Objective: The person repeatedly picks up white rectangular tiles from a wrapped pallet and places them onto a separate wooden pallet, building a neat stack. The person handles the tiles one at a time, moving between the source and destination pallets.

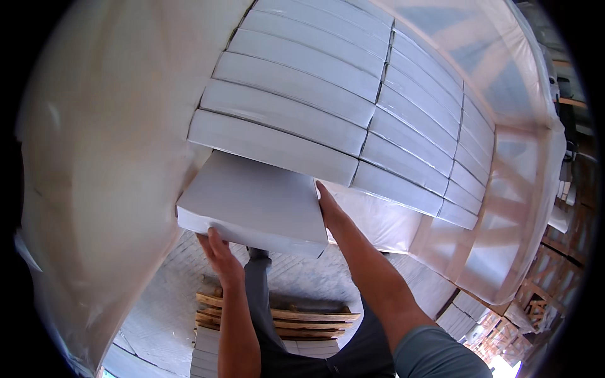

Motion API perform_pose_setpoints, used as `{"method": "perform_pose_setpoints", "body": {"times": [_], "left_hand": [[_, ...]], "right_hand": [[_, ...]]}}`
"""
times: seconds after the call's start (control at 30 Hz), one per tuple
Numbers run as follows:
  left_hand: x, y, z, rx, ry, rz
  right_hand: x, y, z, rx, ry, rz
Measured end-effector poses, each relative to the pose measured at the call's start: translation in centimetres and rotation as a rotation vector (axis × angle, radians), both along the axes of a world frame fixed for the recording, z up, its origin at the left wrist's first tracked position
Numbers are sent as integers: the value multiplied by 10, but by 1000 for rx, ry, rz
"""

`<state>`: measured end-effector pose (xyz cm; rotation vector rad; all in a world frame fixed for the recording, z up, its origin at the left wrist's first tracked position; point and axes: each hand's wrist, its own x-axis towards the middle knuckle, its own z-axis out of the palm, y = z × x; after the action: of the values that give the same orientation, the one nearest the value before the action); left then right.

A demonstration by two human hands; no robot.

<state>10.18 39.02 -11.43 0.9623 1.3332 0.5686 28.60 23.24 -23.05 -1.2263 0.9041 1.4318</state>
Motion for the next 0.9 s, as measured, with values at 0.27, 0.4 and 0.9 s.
{"method": "perform_pose_setpoints", "body": {"times": [0.27, 0.4, 0.9], "left_hand": [[93, -7, -14, 167, 60, 103], [130, 14, -20, 336, 280, 77], [90, 22, 9, 162, 446, -402]], "right_hand": [[-78, -68, -51, 323, -395, -622], [-107, -60, 22, -98, -128, 106], [-251, -160, 256, -265, -42, -49]]}}
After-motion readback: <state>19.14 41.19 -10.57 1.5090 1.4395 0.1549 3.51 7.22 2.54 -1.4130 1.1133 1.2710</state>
